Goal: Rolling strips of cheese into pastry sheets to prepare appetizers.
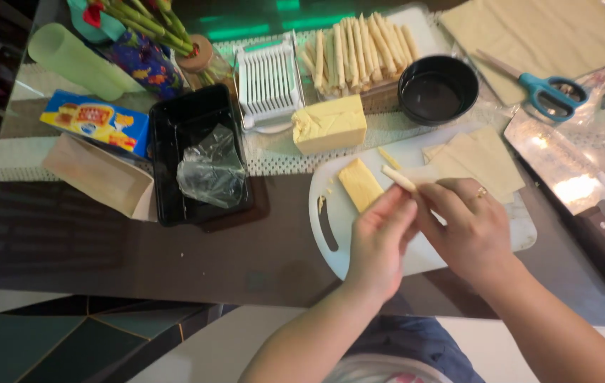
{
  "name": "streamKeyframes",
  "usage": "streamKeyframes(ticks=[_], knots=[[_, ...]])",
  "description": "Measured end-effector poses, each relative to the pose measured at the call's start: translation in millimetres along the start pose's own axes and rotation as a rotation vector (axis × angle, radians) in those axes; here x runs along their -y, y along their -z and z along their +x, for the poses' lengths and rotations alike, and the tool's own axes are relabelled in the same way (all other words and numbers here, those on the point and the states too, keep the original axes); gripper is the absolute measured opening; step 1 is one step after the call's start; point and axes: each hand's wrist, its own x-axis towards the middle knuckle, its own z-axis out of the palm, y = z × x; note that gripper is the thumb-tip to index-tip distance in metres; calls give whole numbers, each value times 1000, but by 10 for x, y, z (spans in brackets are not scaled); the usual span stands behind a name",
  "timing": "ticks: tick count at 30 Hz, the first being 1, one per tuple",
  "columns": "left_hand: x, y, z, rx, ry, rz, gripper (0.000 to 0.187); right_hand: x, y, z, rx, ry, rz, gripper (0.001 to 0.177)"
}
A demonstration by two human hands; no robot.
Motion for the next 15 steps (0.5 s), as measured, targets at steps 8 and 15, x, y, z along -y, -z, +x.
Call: streamKeyframes(ticks=[8, 15], knots=[[-71, 466, 1231, -116, -199, 210, 19, -617, -352, 605, -24, 37, 192, 15], [-438, 499, 1639, -185, -220, 331, 18, -1181, -658, 960, 581, -100, -341, 38]])
